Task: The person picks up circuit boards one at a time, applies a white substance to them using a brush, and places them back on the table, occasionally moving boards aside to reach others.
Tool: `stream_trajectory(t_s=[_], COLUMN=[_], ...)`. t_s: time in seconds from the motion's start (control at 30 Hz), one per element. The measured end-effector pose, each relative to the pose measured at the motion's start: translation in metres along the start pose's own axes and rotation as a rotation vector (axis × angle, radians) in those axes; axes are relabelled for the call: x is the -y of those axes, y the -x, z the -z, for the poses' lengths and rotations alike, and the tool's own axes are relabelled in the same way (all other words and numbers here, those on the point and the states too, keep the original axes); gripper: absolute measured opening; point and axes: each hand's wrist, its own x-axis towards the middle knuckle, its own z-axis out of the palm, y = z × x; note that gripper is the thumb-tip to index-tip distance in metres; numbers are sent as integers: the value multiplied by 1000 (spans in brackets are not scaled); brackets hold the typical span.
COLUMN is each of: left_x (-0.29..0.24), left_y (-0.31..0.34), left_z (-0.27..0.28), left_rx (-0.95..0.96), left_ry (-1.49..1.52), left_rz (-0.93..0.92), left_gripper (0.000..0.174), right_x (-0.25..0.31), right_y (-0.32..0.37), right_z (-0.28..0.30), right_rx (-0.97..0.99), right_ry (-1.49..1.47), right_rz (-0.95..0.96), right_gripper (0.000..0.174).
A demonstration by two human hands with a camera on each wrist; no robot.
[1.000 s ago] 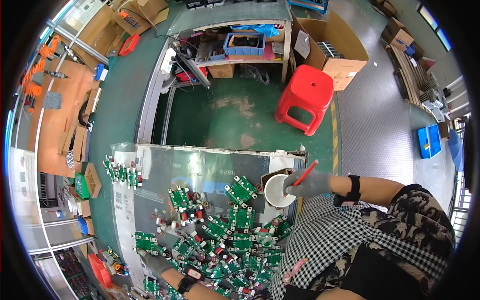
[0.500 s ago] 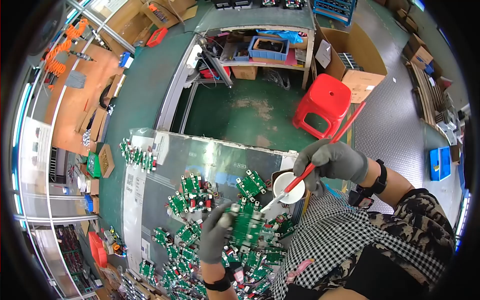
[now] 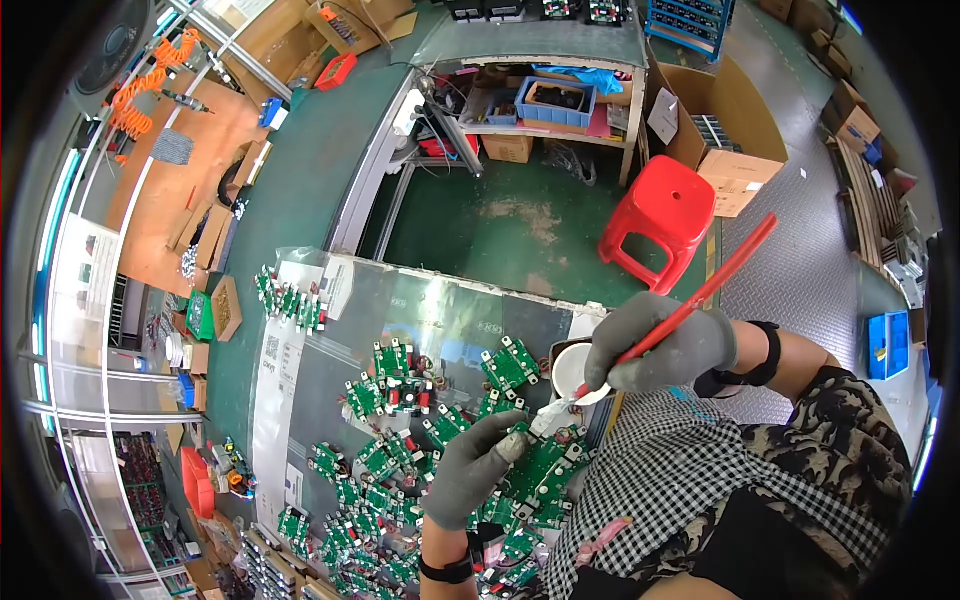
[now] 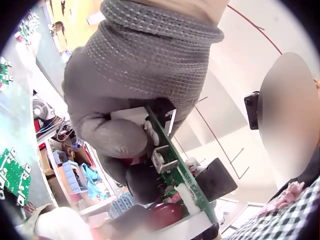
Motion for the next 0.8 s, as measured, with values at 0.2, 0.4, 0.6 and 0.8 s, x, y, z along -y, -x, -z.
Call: stream_trajectory(t_s=[0.2, 0.4, 0.6, 0.8], left_x=[-4, -2, 6, 11], left_y=[1, 5, 4, 4], left_z=[-3, 1, 9, 12], left_rx=[-1, -39, -84, -78], left_ry=[16, -30, 23, 57], left_rz=[-5, -13, -14, -1], left_gripper=[47, 47, 49, 48], right_x=[11, 4, 17, 6], right_y=[-1, 1, 6, 5], right_z=[-7, 1, -8, -5], right_rx=[51, 25, 168, 136], right_ry=[-30, 0, -55, -6], right_rz=[-39, -54, -102, -122], right_gripper=[19, 18, 18, 18])
